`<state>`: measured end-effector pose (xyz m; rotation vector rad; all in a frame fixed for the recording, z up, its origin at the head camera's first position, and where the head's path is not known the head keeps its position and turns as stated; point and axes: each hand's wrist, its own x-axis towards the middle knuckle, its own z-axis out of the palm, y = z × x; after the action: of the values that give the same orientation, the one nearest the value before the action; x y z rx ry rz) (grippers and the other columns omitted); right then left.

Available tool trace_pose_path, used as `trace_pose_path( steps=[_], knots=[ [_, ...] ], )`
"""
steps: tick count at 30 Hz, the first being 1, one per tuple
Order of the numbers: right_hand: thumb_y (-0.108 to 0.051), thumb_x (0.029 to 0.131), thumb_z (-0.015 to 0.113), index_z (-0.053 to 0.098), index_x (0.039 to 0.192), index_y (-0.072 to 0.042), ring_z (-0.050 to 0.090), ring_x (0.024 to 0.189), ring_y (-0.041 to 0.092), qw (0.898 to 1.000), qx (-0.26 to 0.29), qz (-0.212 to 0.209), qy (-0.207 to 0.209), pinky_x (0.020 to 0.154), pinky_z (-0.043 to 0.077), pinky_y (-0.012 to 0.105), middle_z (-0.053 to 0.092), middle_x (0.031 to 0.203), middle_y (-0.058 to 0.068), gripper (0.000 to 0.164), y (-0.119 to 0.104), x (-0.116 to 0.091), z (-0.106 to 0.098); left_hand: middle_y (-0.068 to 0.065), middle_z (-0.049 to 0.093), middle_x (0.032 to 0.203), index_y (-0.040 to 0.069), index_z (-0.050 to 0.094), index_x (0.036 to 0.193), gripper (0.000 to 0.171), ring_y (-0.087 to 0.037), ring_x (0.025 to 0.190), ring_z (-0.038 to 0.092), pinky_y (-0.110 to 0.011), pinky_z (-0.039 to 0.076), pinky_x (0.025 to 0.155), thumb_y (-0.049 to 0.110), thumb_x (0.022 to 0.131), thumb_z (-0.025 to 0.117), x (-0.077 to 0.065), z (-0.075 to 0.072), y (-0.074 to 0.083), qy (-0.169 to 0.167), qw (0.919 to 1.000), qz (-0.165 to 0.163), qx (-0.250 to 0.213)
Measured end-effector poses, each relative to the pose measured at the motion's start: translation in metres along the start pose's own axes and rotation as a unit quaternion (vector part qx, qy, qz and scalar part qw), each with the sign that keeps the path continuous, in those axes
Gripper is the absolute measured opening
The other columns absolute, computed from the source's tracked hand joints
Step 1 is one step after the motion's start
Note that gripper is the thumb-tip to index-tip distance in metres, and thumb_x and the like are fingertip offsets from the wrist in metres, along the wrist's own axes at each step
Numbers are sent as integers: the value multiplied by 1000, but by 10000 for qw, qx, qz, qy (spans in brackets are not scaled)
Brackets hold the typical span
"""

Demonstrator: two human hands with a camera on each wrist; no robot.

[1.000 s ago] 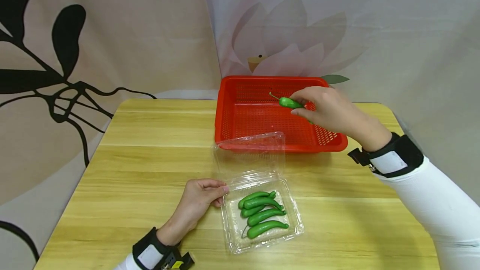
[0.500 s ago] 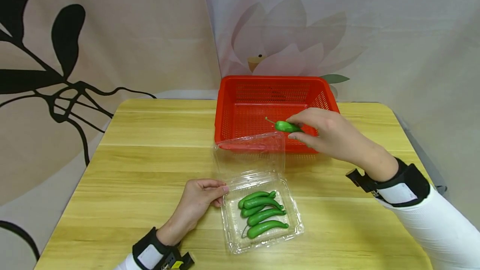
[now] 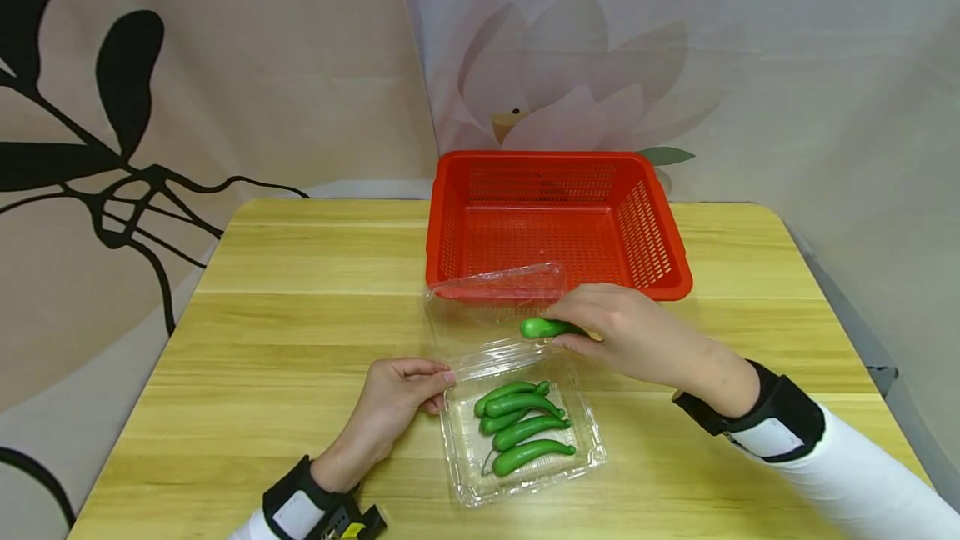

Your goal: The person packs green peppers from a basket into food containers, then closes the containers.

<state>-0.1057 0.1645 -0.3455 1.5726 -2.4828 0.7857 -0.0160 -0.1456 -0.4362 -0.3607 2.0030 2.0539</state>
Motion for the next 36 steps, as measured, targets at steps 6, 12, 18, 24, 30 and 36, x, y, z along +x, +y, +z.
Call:
trace_pose_path(
  steps=[6,12,18,24,30,36],
  knots=[
    [-11,85,88,75,116,-8,70,97,13,9993,-13,-278,-269,86,61,32,74,107,-3,33,-9,-5,22,-17,74,78,-15,74,107,23,-13,60,65,-24,59,58,1,91,80,0,0,-1,80,10000,-18,-12],
    [-14,88,87,75,111,-10,69,96,11,9971,-10,-502,-577,87,60,30,73,103,-4,26,-16,-9,41,-17,74,79,-14,74,107,22,-13,61,66,-24,59,58,0,91,80,1,0,-2,133,9999,-18,-21],
    [-18,90,86,74,106,-12,67,95,8,9931,-120,-476,-1067,87,58,27,72,100,-7,21,-22,-11,56,-17,75,79,-13,75,106,21,-13,60,66,-24,59,58,0,91,80,2,0,-3,137,9999,3,-29],
    [-16,91,84,71,99,-13,62,86,5,9886,12,-272,-1479,80,56,24,66,91,-9,16,-27,-10,66,-17,75,79,-13,75,106,21,-13,60,66,-24,59,57,0,91,80,1,1,-2,169,9998,-15,-37],
    [-15,89,85,70,93,-16,56,79,4,9870,-127,-305,-1572,73,53,23,60,83,-13,16,-28,-8,74,-17,75,80,-14,75,106,21,-13,60,65,-24,59,58,0,90,80,1,1,-2,162,9999,-3,-35],
    [-17,88,85,71,95,-15,59,80,6,9874,-323,-376,-1504,74,55,25,64,84,-11,16,-27,-10,77,-18,75,80,-15,74,106,22,-12,60,66,-24,59,58,-1,90,80,0,1,-1,147,9999,9,-80]
  ],
)
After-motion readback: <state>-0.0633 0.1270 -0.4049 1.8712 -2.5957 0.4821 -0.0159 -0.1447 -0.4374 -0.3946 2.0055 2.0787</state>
